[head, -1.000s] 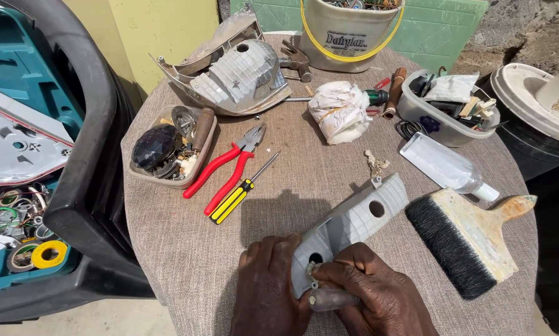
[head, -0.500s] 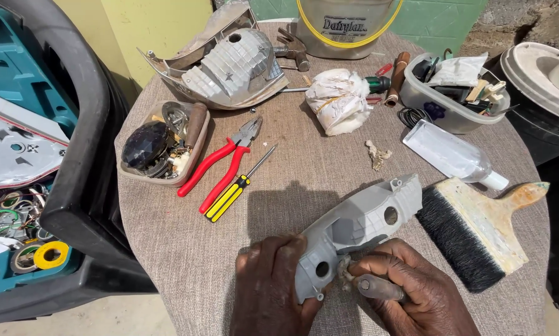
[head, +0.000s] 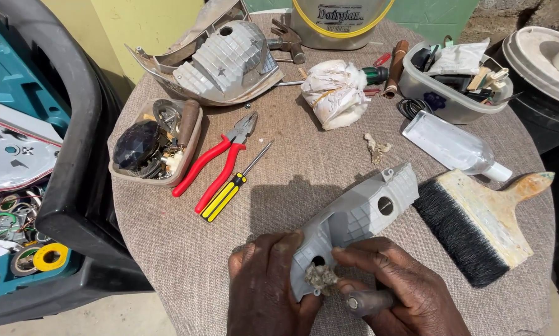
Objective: The person uses a screwdriver to scrape and remove dried residue from the interior of a white plastic electronic housing. They rotate the housing to access different areas and continue scraping until the residue is removed.
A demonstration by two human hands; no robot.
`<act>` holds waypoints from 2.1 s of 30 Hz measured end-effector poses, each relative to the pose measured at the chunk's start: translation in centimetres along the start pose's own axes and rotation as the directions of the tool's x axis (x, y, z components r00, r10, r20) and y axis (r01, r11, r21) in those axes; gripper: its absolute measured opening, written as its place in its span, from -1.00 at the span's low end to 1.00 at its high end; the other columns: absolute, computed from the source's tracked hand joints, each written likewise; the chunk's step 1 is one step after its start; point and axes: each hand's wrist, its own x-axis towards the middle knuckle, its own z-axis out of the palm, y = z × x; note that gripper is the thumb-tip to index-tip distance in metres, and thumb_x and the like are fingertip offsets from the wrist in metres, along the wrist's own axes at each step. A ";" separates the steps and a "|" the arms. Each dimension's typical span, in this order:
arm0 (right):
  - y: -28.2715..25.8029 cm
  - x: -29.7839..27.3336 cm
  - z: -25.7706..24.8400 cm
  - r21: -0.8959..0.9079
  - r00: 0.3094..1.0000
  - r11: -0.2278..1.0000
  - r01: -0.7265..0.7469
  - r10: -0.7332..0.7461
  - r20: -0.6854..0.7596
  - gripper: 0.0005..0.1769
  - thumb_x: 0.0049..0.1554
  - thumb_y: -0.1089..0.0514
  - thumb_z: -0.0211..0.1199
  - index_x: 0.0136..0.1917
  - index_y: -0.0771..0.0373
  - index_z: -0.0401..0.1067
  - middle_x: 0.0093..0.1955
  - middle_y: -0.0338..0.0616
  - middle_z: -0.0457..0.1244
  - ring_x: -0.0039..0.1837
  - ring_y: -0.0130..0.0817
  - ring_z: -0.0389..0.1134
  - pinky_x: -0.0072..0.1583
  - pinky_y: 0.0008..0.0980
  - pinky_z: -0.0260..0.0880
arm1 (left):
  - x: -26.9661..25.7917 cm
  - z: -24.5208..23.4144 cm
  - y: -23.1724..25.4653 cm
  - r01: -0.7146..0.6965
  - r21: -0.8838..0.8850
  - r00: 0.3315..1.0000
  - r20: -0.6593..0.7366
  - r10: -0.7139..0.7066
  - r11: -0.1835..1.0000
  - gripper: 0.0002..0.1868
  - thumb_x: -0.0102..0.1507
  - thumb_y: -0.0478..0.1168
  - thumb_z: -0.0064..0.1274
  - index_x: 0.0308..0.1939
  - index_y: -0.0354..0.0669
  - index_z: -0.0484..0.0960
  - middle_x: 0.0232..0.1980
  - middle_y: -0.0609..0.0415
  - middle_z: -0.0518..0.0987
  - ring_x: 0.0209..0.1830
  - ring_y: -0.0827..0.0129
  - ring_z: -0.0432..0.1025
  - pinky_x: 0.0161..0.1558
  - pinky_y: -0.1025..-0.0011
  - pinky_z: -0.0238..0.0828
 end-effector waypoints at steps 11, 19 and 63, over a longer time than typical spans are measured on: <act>-0.9 -0.8 -5.2 0.826 0.879 0.489 0.281 0.214 -0.426 -0.86 0.21 0.11 0.18 -0.20 0.00 0.30 -0.36 -0.47 0.03 -0.42 -0.66 0.00 -0.41 -0.67 0.06 | 0.6 -0.9 0.7 -0.158 -0.151 0.987 -0.019 0.157 0.976 -0.34 0.09 -0.31 0.25 0.31 0.04 0.56 0.50 -0.19 0.47 0.41 -0.15 0.45 0.29 -0.11 0.40; -6.4 5.5 -1.7 0.948 0.827 0.243 0.208 0.473 -0.302 -0.24 0.06 -0.36 0.46 -0.53 0.03 0.04 -0.57 -0.31 -0.22 -0.55 -0.46 -0.31 -0.47 -0.42 -0.31 | 0.7 -1.6 1.1 -0.112 -0.281 0.991 0.043 0.129 0.953 -0.59 0.26 -0.27 0.24 0.21 -0.02 0.64 0.49 -0.10 0.48 0.45 -0.03 0.46 0.35 0.07 0.46; -2.0 6.6 -2.4 0.992 0.986 0.104 -0.066 0.157 0.049 -0.39 0.29 -0.12 0.29 -0.45 0.16 0.15 -0.50 -0.14 0.02 -0.43 -0.19 -0.06 -0.29 -0.09 -0.07 | 1.0 -1.7 0.1 0.018 -0.360 0.985 0.165 0.045 0.933 -0.42 0.17 -0.33 0.38 0.26 0.21 0.69 0.53 0.16 0.46 0.48 0.21 0.48 0.27 0.27 0.61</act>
